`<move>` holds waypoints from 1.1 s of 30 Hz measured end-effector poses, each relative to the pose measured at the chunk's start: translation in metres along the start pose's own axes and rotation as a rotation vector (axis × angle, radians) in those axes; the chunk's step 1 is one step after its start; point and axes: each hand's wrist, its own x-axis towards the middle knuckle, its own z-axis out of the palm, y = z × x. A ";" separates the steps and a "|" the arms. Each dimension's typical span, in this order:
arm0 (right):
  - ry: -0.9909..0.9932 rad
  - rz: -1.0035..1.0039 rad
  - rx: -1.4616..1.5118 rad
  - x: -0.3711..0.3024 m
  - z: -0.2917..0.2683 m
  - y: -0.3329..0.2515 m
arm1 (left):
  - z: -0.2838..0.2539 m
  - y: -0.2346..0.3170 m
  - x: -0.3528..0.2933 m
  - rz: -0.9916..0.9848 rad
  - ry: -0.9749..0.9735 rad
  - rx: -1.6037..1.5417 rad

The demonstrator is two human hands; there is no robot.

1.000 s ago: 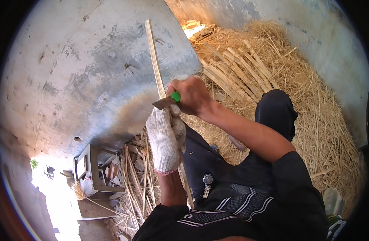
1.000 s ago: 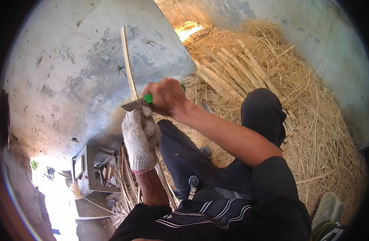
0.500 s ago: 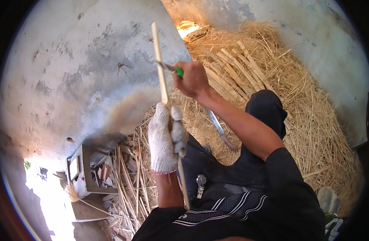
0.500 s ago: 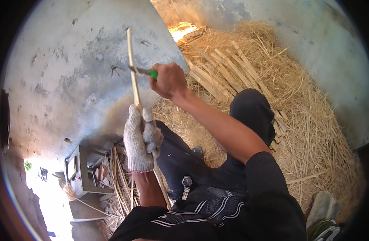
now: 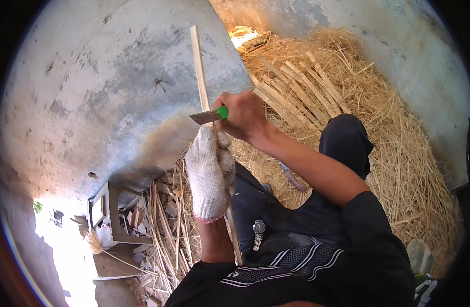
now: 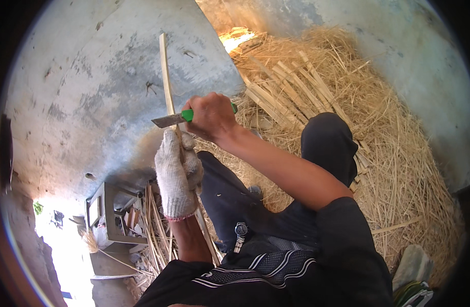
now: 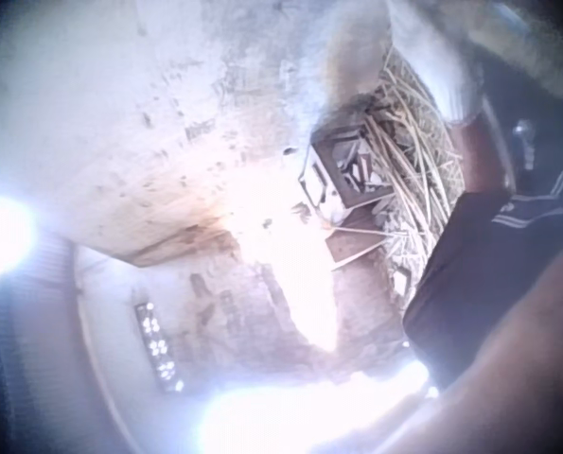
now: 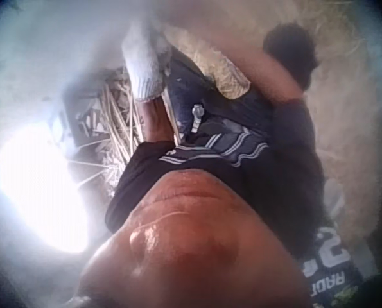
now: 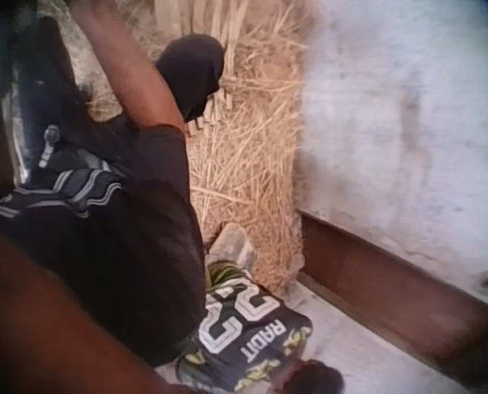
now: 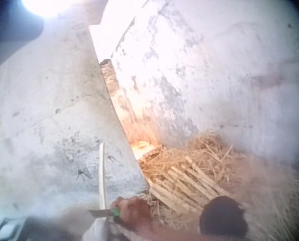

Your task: The person sits on a bed of straw and uses a green utility knife to split long bamboo poles into thin strips. They hold the pole with a gloved left hand and shave the material with the right hand, occasionally switching to a curved blade to separate the strips further.

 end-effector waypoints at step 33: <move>-0.304 0.406 0.360 0.050 -0.086 0.018 | -0.005 -0.034 -0.017 -0.107 -0.138 -0.043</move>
